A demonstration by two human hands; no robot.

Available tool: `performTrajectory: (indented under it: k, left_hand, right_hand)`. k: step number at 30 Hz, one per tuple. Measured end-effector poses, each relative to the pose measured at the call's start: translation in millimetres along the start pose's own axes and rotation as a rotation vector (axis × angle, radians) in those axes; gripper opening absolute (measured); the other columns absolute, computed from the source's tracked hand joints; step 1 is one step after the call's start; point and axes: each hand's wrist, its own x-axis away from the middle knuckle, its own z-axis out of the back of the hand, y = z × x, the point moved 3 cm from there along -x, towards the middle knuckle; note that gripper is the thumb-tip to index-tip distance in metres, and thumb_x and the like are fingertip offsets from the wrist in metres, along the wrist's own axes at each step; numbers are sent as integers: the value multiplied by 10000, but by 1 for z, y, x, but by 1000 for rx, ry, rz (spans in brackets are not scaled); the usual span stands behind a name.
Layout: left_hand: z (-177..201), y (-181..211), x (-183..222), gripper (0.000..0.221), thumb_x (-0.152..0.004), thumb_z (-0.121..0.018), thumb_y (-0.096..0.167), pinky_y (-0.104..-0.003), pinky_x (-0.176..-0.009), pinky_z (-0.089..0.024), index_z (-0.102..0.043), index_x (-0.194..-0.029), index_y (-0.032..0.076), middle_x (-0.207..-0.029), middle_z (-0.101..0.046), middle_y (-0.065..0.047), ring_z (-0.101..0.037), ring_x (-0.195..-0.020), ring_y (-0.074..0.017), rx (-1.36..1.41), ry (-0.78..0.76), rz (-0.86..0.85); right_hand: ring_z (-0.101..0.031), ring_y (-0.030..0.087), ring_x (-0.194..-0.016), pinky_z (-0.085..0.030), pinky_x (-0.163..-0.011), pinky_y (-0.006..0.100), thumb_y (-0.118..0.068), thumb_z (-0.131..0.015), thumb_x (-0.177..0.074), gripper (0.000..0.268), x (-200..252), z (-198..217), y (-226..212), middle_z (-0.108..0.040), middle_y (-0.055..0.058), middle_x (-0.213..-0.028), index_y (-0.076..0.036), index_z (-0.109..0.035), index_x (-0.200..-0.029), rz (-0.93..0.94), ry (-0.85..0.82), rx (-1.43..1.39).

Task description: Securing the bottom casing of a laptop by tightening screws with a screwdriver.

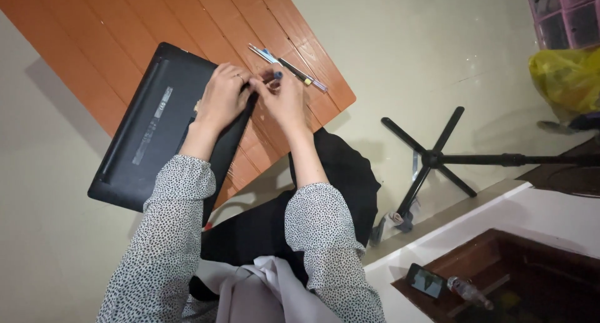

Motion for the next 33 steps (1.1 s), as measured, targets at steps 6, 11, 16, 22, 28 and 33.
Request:
performTrajectory:
  k: [6,11,16,22,28,33]
  left_hand:
    - [-5,-6,0,109,-884,-806,88,-394,-1113,-437,-697,-878,96,-873,-720,-23,-696,-1069,-200,-15,13,21]
    - [-7,-5,1,92,-904,-777,65,-409,-1113,-430,-689,-884,85,-876,-721,-32,-691,-1084,-205,-4,5,19]
    - [-9,-3,1,76,-898,-756,84,-411,-1120,-420,-684,-882,102,-870,-718,-31,-677,-1106,-187,-76,15,-24]
    - [-6,0,2,53,-936,-709,118,-383,-1108,-413,-687,-888,127,-868,-716,8,-632,-1172,-143,-96,25,-35]
    - [14,21,-5,155,-856,-680,39,-397,-986,-434,-767,-985,42,-974,-741,-58,-600,-1110,-232,31,74,-7]
    - [16,14,-5,162,-802,-702,41,-425,-1021,-396,-747,-953,80,-1008,-731,-54,-573,-1134,-252,48,64,52]
  right_hand:
    - [-781,191,-804,-636,-704,279,-276,-841,-758,230,-2,-11,15,-782,46,-798,-146,-768,-933,-200,-105,-41]
    - [-784,229,-827,-636,-723,280,-237,-861,-756,244,0,-17,28,-792,97,-822,-114,-787,-954,-235,-78,-101]
    - [-780,185,-741,-638,-667,251,-303,-869,-763,264,-1,-23,34,-776,85,-772,-118,-788,-933,-222,-63,-46]
    - [-775,236,-858,-658,-759,289,-145,-925,-726,631,2,-27,31,-740,162,-1091,-122,-652,-1294,-158,-71,-273]
    - [-592,288,-1263,-534,-1070,403,-23,-737,-823,646,-2,36,-63,-559,43,-1402,-252,-562,-1401,309,6,108]
    - [-595,248,-1063,-395,-1033,459,-133,-693,-840,232,-14,34,-75,-647,61,-1096,-141,-725,-1069,728,-86,744]
